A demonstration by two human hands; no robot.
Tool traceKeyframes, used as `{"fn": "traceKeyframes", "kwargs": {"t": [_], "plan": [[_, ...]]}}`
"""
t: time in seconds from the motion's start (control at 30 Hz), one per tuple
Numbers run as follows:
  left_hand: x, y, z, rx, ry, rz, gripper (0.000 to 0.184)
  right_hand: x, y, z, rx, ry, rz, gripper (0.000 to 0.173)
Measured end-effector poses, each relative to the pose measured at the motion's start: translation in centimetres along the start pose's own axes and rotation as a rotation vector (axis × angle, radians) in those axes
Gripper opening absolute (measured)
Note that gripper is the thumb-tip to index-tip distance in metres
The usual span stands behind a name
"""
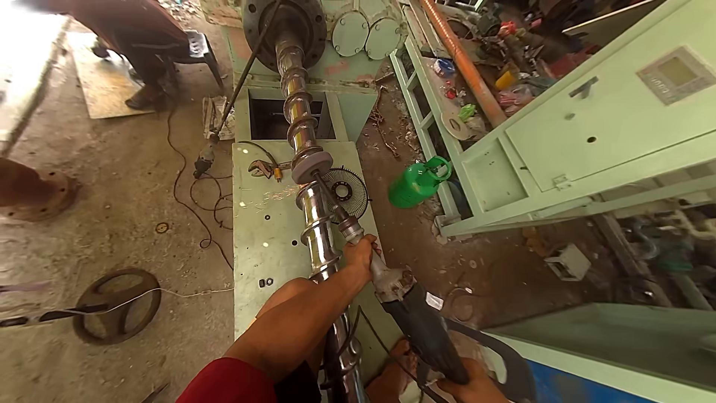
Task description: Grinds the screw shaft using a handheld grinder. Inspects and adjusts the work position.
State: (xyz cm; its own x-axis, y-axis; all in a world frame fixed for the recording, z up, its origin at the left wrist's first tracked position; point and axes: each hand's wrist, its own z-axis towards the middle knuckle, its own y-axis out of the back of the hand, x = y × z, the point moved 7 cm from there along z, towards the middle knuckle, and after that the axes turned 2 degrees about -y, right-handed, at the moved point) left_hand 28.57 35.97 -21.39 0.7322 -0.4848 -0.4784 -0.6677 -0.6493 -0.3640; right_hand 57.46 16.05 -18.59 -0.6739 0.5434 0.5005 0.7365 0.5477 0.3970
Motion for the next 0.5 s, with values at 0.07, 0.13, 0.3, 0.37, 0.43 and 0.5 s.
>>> {"fn": "traceKeyframes", "kwargs": {"t": [0.07, 0.13, 0.3, 0.37, 0.43, 0.5], "plan": [[0.0, 0.5, -0.1, -0.004, 0.007, -0.009, 0.021, -0.1, 0.1, 0.0, -0.01, -0.004, -0.022, 0.031], [-0.2, 0.7, -0.2, -0.001, 0.01, -0.02, 0.021, 0.3, 0.1, -0.2, -0.013, -0.013, -0.039, 0.031], [-0.4, 0.9, -0.6, 0.002, 0.011, -0.021, 0.019, 1.1, 0.2, -0.8, -0.029, -0.005, -0.061, 0.027], [-0.2, 0.9, -0.6, 0.004, 0.012, -0.027, 0.019, 1.1, 0.2, -1.1, -0.038, -0.007, -0.057, 0.027], [-0.3, 0.9, -0.6, 0.008, 0.01, -0.027, 0.019, 1.4, 0.3, -1.2, -0.043, -0.01, -0.066, 0.029], [-0.3, 1.1, -0.7, 0.005, 0.012, -0.026, 0.019, 1.4, 0.3, -1.3, -0.046, -0.012, -0.076, 0.029]]}}
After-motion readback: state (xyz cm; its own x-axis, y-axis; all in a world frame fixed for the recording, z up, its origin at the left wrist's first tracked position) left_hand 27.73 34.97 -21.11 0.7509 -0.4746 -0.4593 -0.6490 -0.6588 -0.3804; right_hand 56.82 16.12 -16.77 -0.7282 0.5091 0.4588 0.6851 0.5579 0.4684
